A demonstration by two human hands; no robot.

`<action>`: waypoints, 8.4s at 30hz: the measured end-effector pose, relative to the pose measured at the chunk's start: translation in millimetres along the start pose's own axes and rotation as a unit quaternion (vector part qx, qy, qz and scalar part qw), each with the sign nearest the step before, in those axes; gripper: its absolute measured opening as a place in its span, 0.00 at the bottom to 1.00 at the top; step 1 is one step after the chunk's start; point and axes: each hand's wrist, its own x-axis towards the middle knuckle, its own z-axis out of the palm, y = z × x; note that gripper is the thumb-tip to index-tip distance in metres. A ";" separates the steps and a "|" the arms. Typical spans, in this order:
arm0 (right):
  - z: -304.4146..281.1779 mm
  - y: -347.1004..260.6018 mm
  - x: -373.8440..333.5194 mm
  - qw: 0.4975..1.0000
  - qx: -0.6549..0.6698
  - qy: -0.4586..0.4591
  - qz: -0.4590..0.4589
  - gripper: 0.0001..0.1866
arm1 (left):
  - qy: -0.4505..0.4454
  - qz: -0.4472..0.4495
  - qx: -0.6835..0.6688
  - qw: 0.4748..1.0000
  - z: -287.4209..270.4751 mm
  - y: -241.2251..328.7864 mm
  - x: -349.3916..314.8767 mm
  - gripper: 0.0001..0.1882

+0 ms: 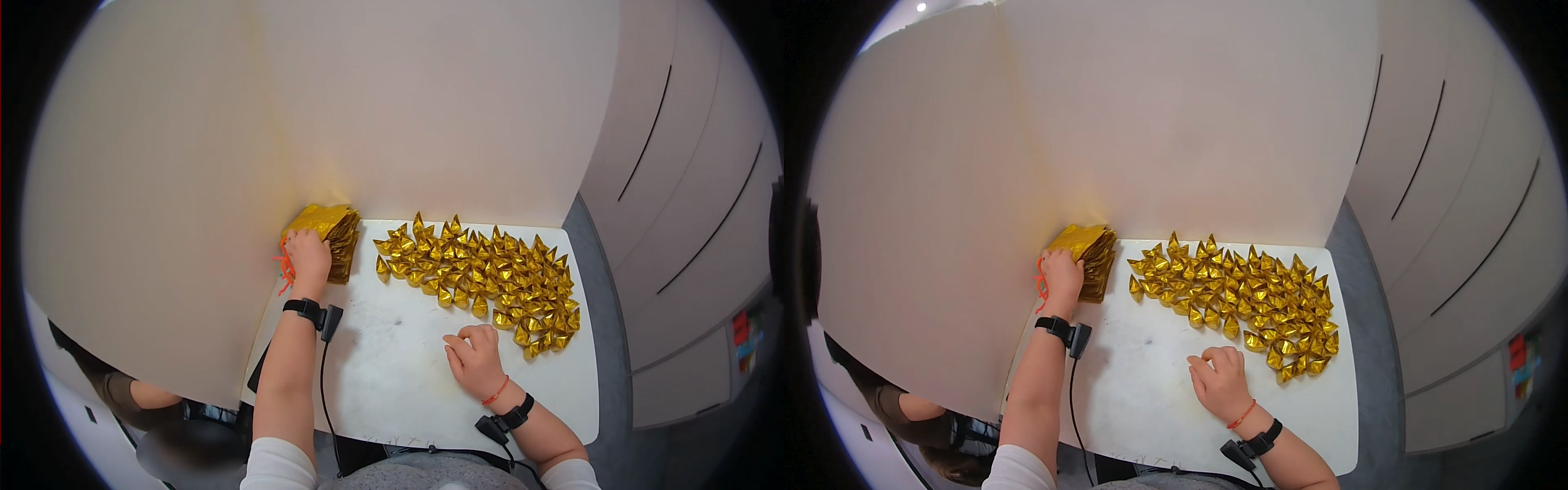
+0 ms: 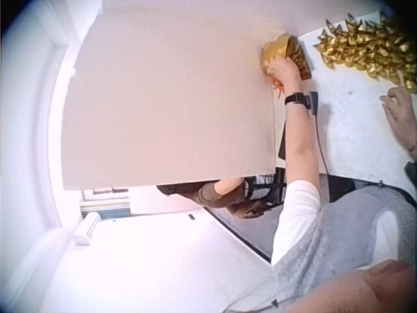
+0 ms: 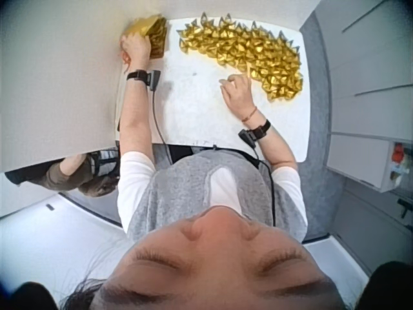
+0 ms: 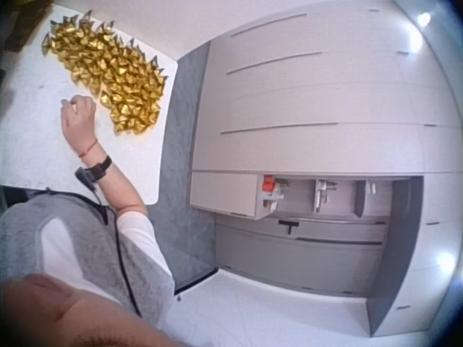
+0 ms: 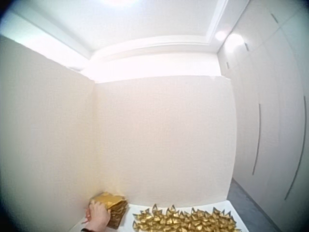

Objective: Folding gold-colored paper into decorative shapes resembling traditional ingots.

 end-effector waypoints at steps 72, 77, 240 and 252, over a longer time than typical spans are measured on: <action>-11.4 47.2 -39.9 0.726 0.467 -0.318 0.393 0.21 | -0.329 0.181 -0.507 0.776 -53.5 128.1 -194.4 0.08; -26.1 42.1 -24.6 0.887 0.276 -0.277 0.246 0.17 | -0.345 0.183 -0.521 0.759 -58.0 133.3 -195.9 0.07; -29.8 57.0 -24.3 0.901 0.276 -0.292 0.166 0.15 | -0.384 0.288 -0.518 0.708 -59.1 115.8 -181.5 0.12; -36.8 41.1 -13.1 0.956 0.084 -0.280 0.019 0.09 | -0.380 0.292 -0.509 0.715 -66.0 123.9 -186.4 0.20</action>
